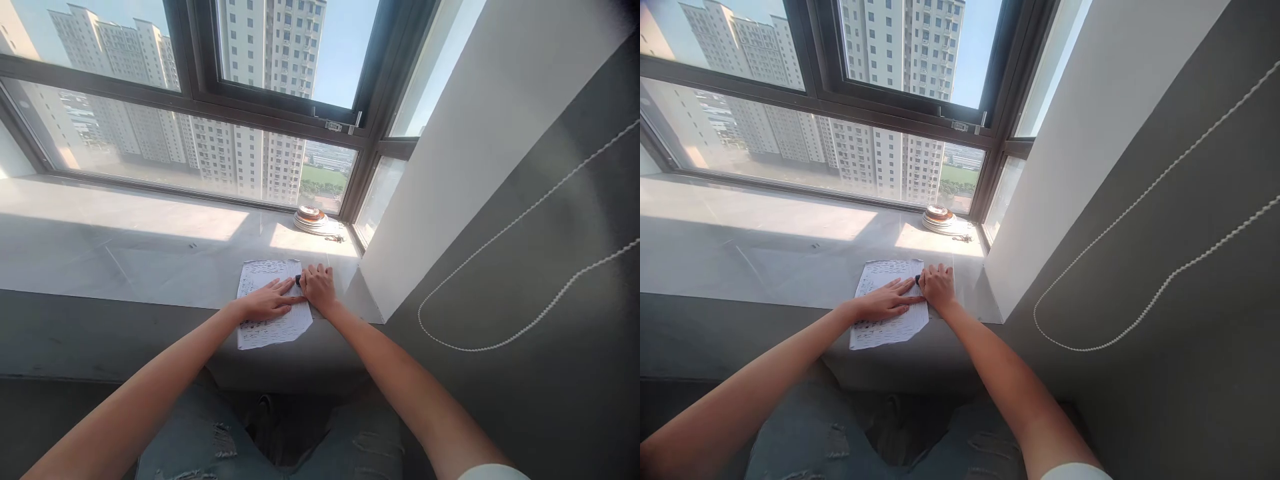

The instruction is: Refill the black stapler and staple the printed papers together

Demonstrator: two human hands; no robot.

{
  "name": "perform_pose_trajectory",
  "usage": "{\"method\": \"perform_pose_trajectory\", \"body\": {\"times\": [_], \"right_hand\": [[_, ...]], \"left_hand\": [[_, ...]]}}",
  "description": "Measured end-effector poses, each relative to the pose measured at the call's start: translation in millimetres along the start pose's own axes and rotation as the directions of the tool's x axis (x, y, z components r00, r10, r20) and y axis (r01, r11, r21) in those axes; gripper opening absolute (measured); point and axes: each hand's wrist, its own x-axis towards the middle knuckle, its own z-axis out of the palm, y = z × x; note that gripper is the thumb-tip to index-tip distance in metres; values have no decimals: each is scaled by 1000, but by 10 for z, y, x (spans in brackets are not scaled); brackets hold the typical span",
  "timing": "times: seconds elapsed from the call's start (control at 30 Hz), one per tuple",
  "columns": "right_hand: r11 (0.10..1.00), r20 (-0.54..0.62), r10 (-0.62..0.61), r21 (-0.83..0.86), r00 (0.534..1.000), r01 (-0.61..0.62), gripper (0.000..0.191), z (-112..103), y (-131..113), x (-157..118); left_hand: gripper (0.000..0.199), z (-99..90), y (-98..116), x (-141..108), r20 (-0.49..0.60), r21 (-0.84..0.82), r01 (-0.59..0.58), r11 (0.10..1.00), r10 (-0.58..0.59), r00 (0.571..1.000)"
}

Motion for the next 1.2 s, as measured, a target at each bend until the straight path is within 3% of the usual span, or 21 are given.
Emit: {"method": "perform_pose_trajectory", "body": {"times": [0.13, 0.27, 0.37, 0.43, 0.5, 0.57, 0.67, 0.73, 0.77, 0.8, 0.83, 0.87, 0.93, 1.0, 1.1, 1.2], "right_hand": [[1000, 27, -18, -20, 999, 19, 35, -36, -66, 10], [998, 2, 50, 36, 999, -50, 34, -59, -70, -29], [985, 3, 73, 159, 997, -72, 31, -54, 77, -101], [971, 22, -12, 239, 1000, 6, 27, -32, 220, -143], [955, 52, -19, 296, 998, 3, 26, 4, 346, -164], [948, 62, 94, 299, 994, -109, 25, 43, 426, -163], [914, 49, 310, 259, 949, -312, 20, 80, 467, -154], [890, 44, 382, 254, 923, -380, 19, 87, 472, -160], [884, 42, 392, 260, 919, -389, 19, 87, 474, -167], [882, 41, 393, 267, 919, -389, 19, 86, 476, -175], [881, 40, 390, 274, 920, -385, 19, 86, 480, -182], [881, 40, 388, 278, 921, -383, 19, 85, 484, -187], [877, 43, 391, 284, 919, -387, 19, 88, 491, -190], [871, 44, 397, 296, 917, -392, 18, 95, 497, -184], [863, 48, 403, 313, 914, -397, 17, 104, 499, -173], [861, 53, 407, 313, 912, -402, 16, 100, 491, -167]], "left_hand": [[53, -9, -2, 4, 19, 9, 12, 1000, -12, 1000], [52, -9, 12, -8, 0, 7, 5, 1000, -5, 1000], [55, 6, -2, -48, -54, 24, 22, 999, -21, 998], [56, 12, -32, -78, -79, 39, 63, 997, -60, 995], [57, 6, -78, -84, -68, 42, 86, 995, -83, 994], [57, -13, -139, -47, -39, 34, 87, 996, -86, 996], [60, -73, -284, 41, 8, 21, 56, 998, -57, 998], [64, -160, -455, 27, -100, -4, 144, 990, -144, 985], [65, -225, -571, -30, -212, -33, 247, 969, -248, 945], [65, -301, -707, -124, -382, -105, 413, 905, -420, 823], [66, -385, -859, -255, -526, -204, 580, 789, -587, 615], [69, -470, -1021, -415, -576, -244, 654, 716, -650, 495], [68, -606, -1338, -779, -608, -287, 744, 603, -715, 345], [63, -656, -1593, -1114, -579, -306, 828, 471, -782, 231], [65, -584, -1807, -1393, -498, -234, 865, 444, -819, 286], [68, -495, -1901, -1376, -447, -183, 864, 470, -822, 352]]}}
